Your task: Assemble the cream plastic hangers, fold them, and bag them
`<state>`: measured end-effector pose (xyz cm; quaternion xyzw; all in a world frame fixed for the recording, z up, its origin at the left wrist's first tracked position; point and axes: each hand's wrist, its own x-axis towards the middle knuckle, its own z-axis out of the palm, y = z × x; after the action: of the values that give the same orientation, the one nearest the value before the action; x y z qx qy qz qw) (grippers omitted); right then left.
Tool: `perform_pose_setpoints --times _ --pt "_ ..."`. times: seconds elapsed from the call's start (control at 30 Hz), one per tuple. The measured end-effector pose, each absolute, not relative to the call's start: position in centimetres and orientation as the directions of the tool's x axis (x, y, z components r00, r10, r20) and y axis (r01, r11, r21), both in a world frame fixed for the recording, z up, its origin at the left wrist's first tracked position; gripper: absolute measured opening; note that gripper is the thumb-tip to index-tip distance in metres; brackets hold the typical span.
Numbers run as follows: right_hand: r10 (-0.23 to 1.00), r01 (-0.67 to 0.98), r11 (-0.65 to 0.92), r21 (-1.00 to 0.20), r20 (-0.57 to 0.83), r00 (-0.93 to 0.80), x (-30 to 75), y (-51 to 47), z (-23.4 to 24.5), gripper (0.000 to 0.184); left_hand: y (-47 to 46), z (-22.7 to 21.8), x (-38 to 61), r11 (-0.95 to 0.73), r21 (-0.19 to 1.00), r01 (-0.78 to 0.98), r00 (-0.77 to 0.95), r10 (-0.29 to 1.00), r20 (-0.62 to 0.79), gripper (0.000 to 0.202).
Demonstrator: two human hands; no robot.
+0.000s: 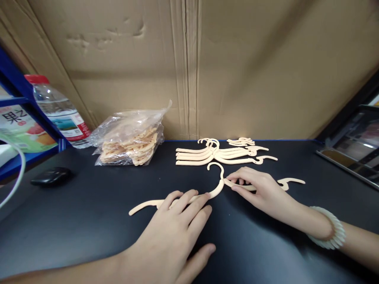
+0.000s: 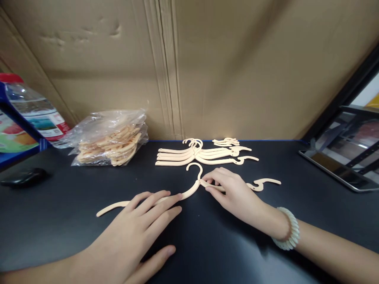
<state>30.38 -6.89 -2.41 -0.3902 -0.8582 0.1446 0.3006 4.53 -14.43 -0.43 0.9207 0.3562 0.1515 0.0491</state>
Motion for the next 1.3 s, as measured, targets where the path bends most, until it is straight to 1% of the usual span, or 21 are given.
perform_pose_setpoints --times 0.1,0.23,0.37,0.57,0.7,0.77,0.87,1.0,1.13,1.2,1.3 --pt "0.737 0.581 0.675 -0.455 0.388 -0.553 30.5 -6.9 -2.3 0.016 -14.5 -0.7 4.4 -0.704 0.17 0.69 0.664 0.708 0.238 0.042" --pt "0.727 0.593 0.687 -0.42 0.388 -0.566 30.4 -6.9 -2.1 0.016 -14.3 -1.0 4.1 -0.67 0.098 0.736 0.637 0.734 0.235 0.041" --pt "0.706 0.584 0.708 -0.396 0.393 -0.589 30.4 -7.0 -2.0 0.016 -14.1 -0.9 4.2 -0.667 0.04 0.744 0.64 0.728 0.247 0.04" --pt "0.705 0.589 0.709 -0.388 0.383 -0.597 30.5 -6.9 -1.9 0.016 -14.0 -0.9 4.1 -0.672 -0.008 0.74 0.655 0.718 0.233 0.04" --pt "0.706 0.589 0.708 -0.389 0.377 -0.599 30.5 -6.8 -2.0 0.015 -14.0 -0.8 4.0 -0.701 -0.036 0.712 0.685 0.682 0.255 0.042" --pt "0.702 0.586 0.712 -0.387 0.384 -0.6 30.5 -6.8 -2.0 0.015 -14.0 -0.5 4.1 -0.756 -0.031 0.653 0.741 0.631 0.228 0.041" --pt "0.691 0.579 0.722 -0.377 0.403 -0.599 30.6 -6.8 -2.0 0.013 -14.1 0.0 4.2 -0.813 0.016 0.582 0.802 0.578 0.151 0.046" --pt "0.687 0.592 0.726 -0.35 0.414 -0.597 30.7 -6.7 -2.0 0.013 -14.3 -0.4 4.2 -0.77 0.088 0.633 0.76 0.638 0.124 0.051" --pt "0.693 0.623 0.716 -0.315 0.433 -0.576 30.9 -6.7 -2.1 0.011 -14.5 -1.2 4.2 -0.73 0.12 0.673 0.707 0.683 0.184 0.052" --pt "0.7 0.633 0.708 -0.313 0.427 -0.572 30.9 -6.7 -2.1 0.012 -14.4 -1.3 4.2 -0.729 0.126 0.673 0.704 0.684 0.192 0.052" --pt "0.703 0.639 0.705 -0.309 0.427 -0.569 30.8 -6.8 -2.1 0.014 -14.2 -0.9 4.3 -0.745 0.134 0.653 0.734 0.667 0.133 0.051"
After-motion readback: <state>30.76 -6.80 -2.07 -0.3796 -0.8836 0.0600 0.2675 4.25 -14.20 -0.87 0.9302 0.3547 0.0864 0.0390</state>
